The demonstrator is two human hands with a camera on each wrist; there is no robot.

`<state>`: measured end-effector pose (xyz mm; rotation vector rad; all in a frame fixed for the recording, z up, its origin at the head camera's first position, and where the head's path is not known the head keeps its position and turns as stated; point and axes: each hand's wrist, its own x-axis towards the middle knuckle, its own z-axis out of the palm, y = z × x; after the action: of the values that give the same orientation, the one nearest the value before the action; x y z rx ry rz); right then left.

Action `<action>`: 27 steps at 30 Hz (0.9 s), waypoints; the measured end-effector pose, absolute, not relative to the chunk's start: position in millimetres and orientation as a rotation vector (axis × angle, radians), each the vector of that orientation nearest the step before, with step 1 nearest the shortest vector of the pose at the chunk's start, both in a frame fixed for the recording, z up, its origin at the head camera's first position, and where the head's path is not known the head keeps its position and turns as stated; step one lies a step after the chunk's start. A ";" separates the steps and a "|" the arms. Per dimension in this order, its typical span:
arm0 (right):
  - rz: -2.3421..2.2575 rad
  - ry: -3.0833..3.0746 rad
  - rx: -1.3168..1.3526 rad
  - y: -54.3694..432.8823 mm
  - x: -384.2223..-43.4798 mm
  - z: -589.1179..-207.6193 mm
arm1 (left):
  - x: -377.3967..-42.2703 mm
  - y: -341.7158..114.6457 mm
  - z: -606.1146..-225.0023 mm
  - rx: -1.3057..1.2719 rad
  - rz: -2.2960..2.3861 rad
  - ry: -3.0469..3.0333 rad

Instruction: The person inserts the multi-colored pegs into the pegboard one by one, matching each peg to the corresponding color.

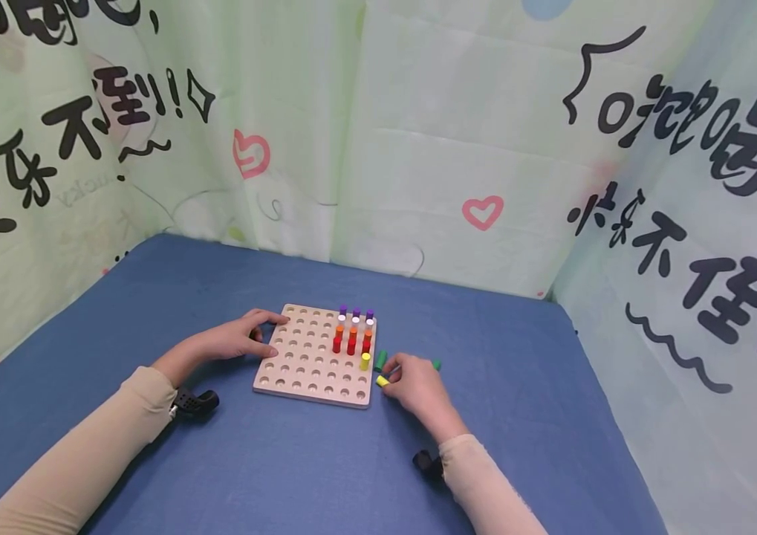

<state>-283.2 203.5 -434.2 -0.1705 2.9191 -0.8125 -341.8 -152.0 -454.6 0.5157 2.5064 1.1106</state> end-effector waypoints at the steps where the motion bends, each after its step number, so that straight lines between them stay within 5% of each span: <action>1: -0.808 2.919 -0.173 203.4 -283.4 -434.3 | -341.8 -152.0 -454.8 0.515 1.111 2.508; 27: -1.105 2.937 -0.153 190.1 -281.7 -418.0 | -340.8 -152.6 -455.5 0.520 1.130 2.501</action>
<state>-281.7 190.1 -418.0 -0.1526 2.9372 -1.1049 -340.8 -152.6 -455.5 0.5204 2.5009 1.1305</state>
